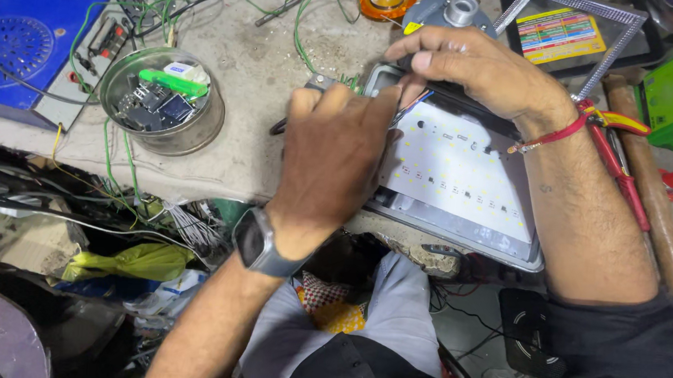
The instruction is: The person applies adhesive to an LED circuit board, then uses a soldering iron and solder wire to attach wires to the board's terminals. The person works at a cluttered electronics workbench, handling the board, soldering iron, and solder throughout the clip.
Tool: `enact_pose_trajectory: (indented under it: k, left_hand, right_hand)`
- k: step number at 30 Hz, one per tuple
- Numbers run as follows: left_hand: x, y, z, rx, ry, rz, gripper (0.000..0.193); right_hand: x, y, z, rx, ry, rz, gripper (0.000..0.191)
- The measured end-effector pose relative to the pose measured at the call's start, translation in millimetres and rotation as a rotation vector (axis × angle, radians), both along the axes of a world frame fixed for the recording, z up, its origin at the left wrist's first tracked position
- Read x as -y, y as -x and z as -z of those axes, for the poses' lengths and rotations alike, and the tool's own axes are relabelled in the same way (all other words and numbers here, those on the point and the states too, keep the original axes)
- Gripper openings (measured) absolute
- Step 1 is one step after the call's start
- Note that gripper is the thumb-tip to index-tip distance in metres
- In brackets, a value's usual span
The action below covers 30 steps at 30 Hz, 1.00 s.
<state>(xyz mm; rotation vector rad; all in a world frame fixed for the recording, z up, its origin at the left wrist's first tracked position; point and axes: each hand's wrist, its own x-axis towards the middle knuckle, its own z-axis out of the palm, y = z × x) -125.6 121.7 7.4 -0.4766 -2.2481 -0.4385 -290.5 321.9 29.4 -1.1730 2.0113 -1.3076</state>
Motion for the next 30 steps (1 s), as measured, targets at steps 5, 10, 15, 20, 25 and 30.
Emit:
enact_pose_trajectory:
  k: [5,10,15,20,25,30]
  left_hand:
    - [-18.5,34.3,15.3,-0.050,0.182,-0.073,0.011]
    - [-16.9,44.7,23.2,-0.079,0.232,0.061,0.006]
    - [-13.5,48.4,21.5,-0.071,0.196,0.190,0.009]
    - [-14.3,52.7,21.6,-0.059,0.223,0.184,0.008]
    - [-19.3,53.2,23.6,-0.031,0.269,0.145,0.007]
    - [-8.4,43.5,21.1,-0.010,0.152,0.156,0.013]
  right_hand:
    - [-23.5,-26.6,-35.0,-0.264,0.095,0.289,0.036]
    - [-90.7,-65.3,-70.4,-0.516,0.104,0.509,0.019]
    - [-143.7,-74.3,-74.3,-0.574,-0.085,0.633,0.018]
    - [-152.0,-80.3,-51.1,-0.536,-0.095,0.642,0.032]
    - [-150.1,-82.7,-24.0,-0.577,-0.239,0.641,0.036]
    - [-126.4,-83.8,-4.9,-0.683,-0.222,0.636,0.033]
